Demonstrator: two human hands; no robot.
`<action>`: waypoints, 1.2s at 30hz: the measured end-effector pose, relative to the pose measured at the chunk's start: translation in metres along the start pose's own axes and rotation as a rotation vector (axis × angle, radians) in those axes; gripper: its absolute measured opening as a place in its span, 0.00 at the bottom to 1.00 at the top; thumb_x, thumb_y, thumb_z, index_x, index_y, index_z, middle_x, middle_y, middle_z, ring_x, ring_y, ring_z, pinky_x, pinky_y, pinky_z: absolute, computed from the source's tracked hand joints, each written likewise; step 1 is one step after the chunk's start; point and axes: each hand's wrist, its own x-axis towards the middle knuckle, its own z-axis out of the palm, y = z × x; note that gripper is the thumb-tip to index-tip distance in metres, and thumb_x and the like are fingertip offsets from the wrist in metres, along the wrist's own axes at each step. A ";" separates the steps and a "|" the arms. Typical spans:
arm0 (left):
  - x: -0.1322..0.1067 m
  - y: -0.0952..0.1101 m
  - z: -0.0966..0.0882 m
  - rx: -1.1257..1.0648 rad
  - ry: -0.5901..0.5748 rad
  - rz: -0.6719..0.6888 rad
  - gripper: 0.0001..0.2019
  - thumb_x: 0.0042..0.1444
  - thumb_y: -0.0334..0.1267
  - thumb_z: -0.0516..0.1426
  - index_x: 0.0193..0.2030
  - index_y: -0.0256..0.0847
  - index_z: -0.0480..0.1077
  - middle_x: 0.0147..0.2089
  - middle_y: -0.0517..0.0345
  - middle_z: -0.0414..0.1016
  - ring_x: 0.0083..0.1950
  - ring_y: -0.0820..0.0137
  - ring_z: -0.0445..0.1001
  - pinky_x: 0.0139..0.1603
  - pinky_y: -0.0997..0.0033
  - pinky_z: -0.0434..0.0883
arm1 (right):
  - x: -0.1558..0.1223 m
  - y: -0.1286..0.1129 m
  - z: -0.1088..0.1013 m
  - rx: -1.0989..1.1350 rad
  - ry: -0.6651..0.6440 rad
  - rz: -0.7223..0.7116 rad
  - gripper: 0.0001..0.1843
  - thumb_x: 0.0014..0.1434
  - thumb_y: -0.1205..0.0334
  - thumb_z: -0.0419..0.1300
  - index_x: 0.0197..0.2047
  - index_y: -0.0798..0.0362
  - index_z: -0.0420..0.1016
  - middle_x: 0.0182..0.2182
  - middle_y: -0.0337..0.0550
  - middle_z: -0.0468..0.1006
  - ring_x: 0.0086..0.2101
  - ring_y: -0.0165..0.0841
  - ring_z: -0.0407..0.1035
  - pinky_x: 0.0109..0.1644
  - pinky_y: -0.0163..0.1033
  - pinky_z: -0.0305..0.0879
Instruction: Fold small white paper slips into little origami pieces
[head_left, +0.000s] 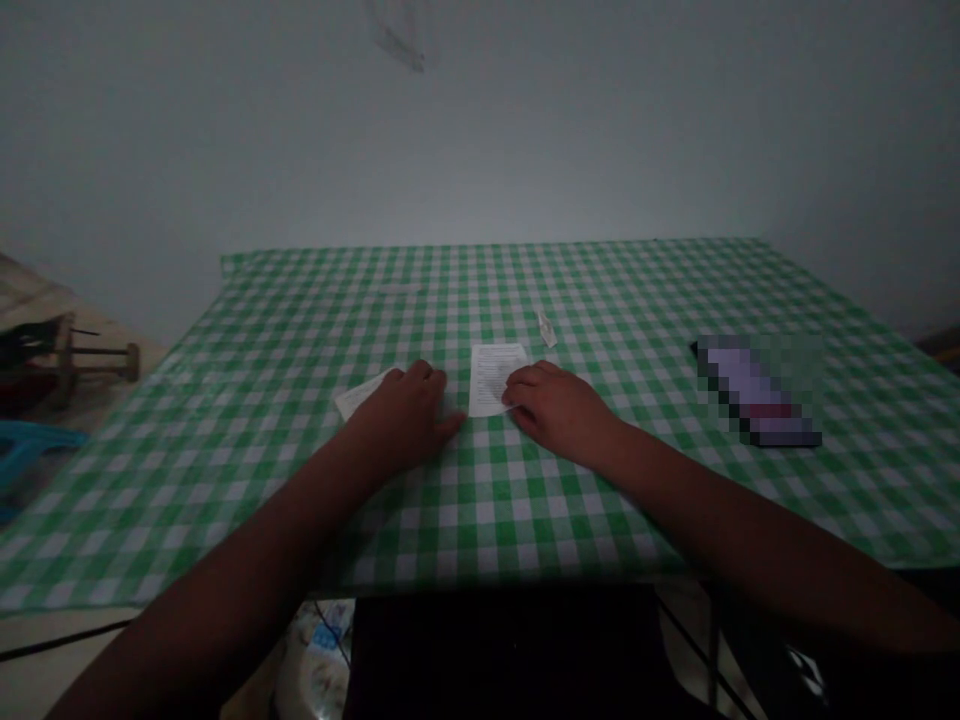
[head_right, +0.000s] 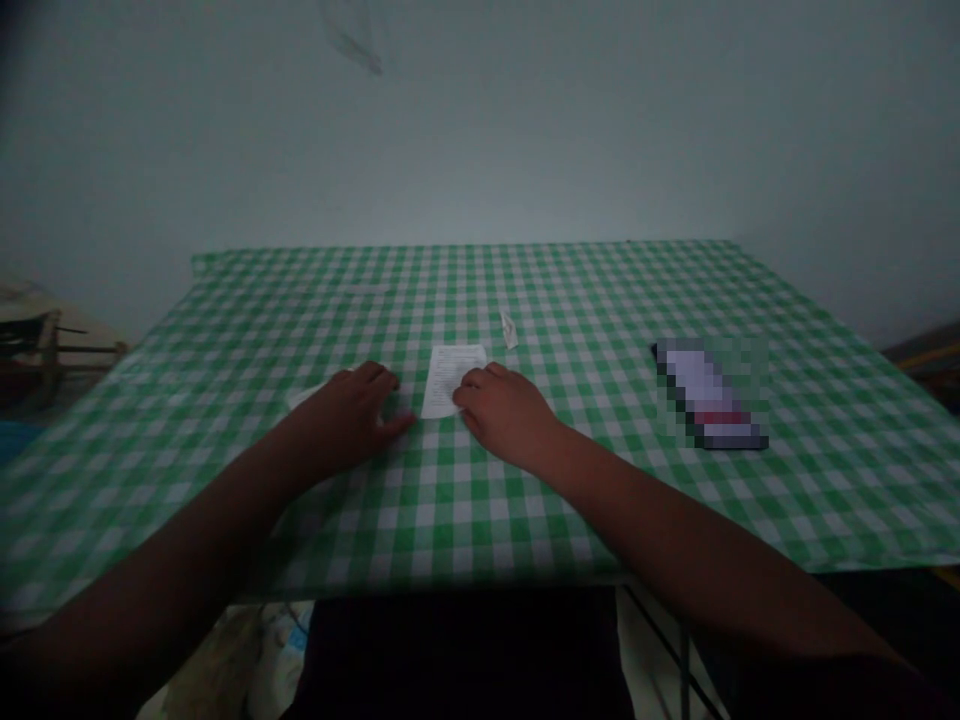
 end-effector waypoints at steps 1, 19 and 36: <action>0.000 0.001 0.002 -0.043 0.000 0.032 0.20 0.64 0.48 0.55 0.52 0.31 0.70 0.55 0.36 0.72 0.53 0.49 0.73 0.58 0.47 0.71 | 0.000 0.000 0.000 0.010 -0.010 0.001 0.10 0.66 0.67 0.56 0.45 0.55 0.79 0.46 0.50 0.79 0.49 0.42 0.69 0.53 0.49 0.67; 0.028 -0.043 0.022 -0.429 0.066 0.401 0.25 0.55 0.24 0.52 0.60 0.39 0.63 0.72 0.44 0.59 0.74 0.60 0.57 0.74 0.51 0.60 | -0.009 0.001 -0.009 0.098 -0.055 -0.129 0.09 0.65 0.67 0.57 0.44 0.56 0.78 0.46 0.51 0.79 0.47 0.41 0.70 0.56 0.48 0.68; 0.021 -0.005 0.023 -0.331 0.001 0.458 0.27 0.65 0.44 0.57 0.67 0.34 0.63 0.74 0.38 0.58 0.74 0.54 0.59 0.74 0.45 0.55 | -0.017 0.023 -0.004 0.042 -0.144 0.015 0.52 0.58 0.31 0.60 0.70 0.65 0.60 0.69 0.70 0.59 0.69 0.59 0.52 0.69 0.63 0.55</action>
